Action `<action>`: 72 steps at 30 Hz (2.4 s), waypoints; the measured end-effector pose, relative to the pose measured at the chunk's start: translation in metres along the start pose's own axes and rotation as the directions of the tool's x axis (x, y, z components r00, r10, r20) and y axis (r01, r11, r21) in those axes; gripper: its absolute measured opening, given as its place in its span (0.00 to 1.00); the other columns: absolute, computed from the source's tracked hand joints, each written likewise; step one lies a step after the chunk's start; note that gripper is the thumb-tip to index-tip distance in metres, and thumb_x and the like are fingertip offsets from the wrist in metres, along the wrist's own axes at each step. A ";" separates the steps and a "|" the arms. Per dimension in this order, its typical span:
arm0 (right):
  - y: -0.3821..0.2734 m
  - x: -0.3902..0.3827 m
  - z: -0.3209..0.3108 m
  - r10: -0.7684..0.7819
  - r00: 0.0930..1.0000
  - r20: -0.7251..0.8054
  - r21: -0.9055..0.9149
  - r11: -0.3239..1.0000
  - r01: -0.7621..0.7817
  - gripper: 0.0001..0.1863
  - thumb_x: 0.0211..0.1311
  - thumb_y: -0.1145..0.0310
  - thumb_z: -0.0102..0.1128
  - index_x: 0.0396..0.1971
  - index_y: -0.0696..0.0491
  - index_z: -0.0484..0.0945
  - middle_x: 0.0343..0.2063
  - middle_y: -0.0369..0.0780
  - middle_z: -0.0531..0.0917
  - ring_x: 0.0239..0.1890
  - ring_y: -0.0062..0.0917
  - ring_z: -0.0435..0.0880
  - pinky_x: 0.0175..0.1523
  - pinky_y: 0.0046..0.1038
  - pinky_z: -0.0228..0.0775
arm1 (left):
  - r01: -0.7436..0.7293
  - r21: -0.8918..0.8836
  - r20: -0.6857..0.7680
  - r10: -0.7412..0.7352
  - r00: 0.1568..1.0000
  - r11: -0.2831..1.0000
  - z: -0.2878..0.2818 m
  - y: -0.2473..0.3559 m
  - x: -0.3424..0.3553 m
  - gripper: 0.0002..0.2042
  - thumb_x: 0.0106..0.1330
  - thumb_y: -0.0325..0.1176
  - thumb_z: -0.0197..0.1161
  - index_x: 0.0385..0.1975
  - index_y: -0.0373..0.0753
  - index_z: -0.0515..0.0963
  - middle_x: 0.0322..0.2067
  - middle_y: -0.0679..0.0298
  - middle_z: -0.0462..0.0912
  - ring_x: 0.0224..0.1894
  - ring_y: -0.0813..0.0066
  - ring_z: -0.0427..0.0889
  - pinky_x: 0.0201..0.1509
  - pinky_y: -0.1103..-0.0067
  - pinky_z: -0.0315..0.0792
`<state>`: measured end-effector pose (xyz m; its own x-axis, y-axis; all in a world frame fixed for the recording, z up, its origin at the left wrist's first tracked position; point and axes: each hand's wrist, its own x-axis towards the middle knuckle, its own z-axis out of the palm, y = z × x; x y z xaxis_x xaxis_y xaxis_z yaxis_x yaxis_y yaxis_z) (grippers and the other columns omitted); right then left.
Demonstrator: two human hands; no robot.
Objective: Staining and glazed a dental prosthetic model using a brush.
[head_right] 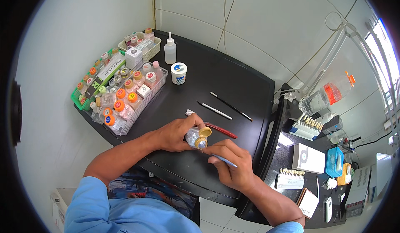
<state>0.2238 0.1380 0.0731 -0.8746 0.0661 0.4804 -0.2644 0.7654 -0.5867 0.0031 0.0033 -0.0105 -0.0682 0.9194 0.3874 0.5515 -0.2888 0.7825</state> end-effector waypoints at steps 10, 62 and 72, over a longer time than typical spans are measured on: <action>0.003 -0.003 -0.002 -0.124 0.992 -0.029 -0.108 0.987 0.120 0.17 0.58 0.84 0.73 0.47 0.54 0.89 0.38 0.42 0.84 0.31 0.30 0.89 0.33 0.29 0.78 | -0.141 0.015 0.008 0.141 0.990 0.990 -0.003 0.004 0.001 0.32 0.63 0.27 0.77 0.66 0.35 0.70 0.58 0.52 0.76 0.62 0.53 0.78 0.66 0.64 0.74; 0.000 -0.001 -0.003 -0.090 0.995 -0.034 -0.109 0.990 0.085 0.14 0.59 0.76 0.77 0.45 0.56 0.89 0.36 0.42 0.87 0.31 0.33 0.89 0.34 0.30 0.79 | -0.197 0.016 0.016 0.196 0.980 0.980 -0.002 0.004 0.004 0.30 0.60 0.23 0.78 0.61 0.37 0.70 0.57 0.51 0.75 0.63 0.50 0.79 0.66 0.62 0.76; 0.001 0.000 -0.001 -0.183 0.983 0.018 -0.162 0.970 0.183 0.21 0.50 0.76 0.80 0.47 0.55 0.88 0.38 0.41 0.87 0.31 0.33 0.87 0.33 0.32 0.79 | 0.086 -0.054 0.037 -0.084 0.996 0.995 0.000 0.010 0.001 0.29 0.62 0.31 0.80 0.53 0.37 0.65 0.48 0.50 0.85 0.52 0.42 0.88 0.57 0.59 0.81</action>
<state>0.2241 0.1393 0.0733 -0.8187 -0.0864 0.5677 -0.3508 0.8579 -0.3753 0.0082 0.0013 -0.0024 -0.0834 0.9495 0.3024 0.4980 -0.2231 0.8380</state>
